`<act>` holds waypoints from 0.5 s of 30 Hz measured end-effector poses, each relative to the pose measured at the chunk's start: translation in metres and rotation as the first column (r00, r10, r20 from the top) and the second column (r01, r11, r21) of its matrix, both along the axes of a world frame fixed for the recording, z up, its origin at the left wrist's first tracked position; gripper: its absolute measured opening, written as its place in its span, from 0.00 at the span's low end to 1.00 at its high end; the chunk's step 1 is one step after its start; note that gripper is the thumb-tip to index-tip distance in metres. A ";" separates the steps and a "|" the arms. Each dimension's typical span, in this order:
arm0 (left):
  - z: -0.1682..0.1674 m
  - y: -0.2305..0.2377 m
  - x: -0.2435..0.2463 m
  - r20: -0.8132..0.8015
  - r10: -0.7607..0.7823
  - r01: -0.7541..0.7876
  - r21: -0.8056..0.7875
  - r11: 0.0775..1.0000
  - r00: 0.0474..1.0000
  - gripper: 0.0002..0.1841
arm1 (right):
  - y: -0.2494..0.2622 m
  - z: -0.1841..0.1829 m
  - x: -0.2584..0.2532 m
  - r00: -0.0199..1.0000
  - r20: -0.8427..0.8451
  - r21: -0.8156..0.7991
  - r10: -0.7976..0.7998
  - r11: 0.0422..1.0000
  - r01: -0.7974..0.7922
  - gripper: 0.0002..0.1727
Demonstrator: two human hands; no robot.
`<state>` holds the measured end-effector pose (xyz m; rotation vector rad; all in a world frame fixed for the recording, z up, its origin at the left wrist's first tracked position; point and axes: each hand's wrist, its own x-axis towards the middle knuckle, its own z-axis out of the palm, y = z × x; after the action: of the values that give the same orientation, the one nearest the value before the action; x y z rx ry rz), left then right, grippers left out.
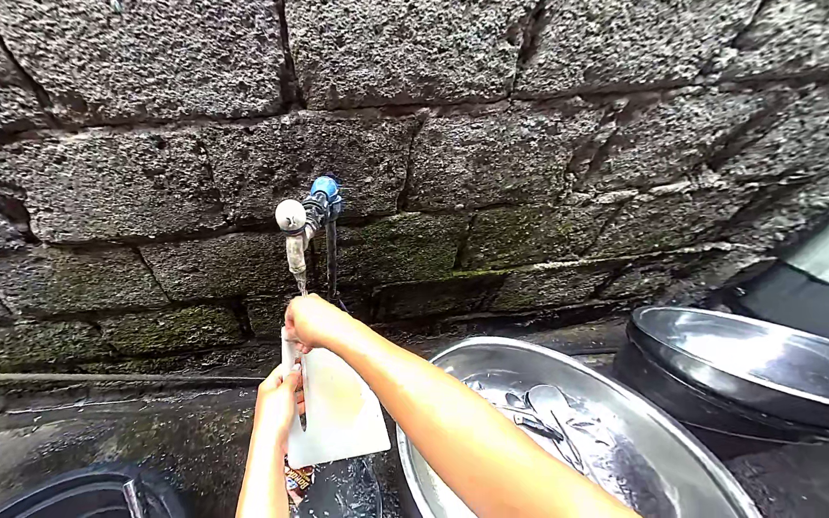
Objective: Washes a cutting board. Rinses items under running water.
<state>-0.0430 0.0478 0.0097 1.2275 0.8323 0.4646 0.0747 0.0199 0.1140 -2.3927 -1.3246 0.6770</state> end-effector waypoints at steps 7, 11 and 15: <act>-0.025 0.001 0.031 0.017 0.066 -0.067 0.010 0.998 0.998 0.11 | -0.006 0.012 -0.007 0.993 0.110 0.008 -0.032 0.999 0.031 0.29; -0.031 0.007 0.044 0.039 0.171 -0.170 -0.026 0.985 0.985 0.14 | -0.009 0.011 0.003 1.000 -0.011 0.006 0.010 1.000 -0.010 0.28; -0.039 0.006 0.056 0.053 0.232 -0.230 -0.031 0.973 0.971 0.12 | -0.011 0.011 0.011 0.980 -0.193 -0.096 0.053 0.993 -0.072 0.13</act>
<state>0.0130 0.0540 -0.0292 1.0943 0.9347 0.6723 0.0855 0.0088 0.1248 -2.3039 -1.3181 0.9877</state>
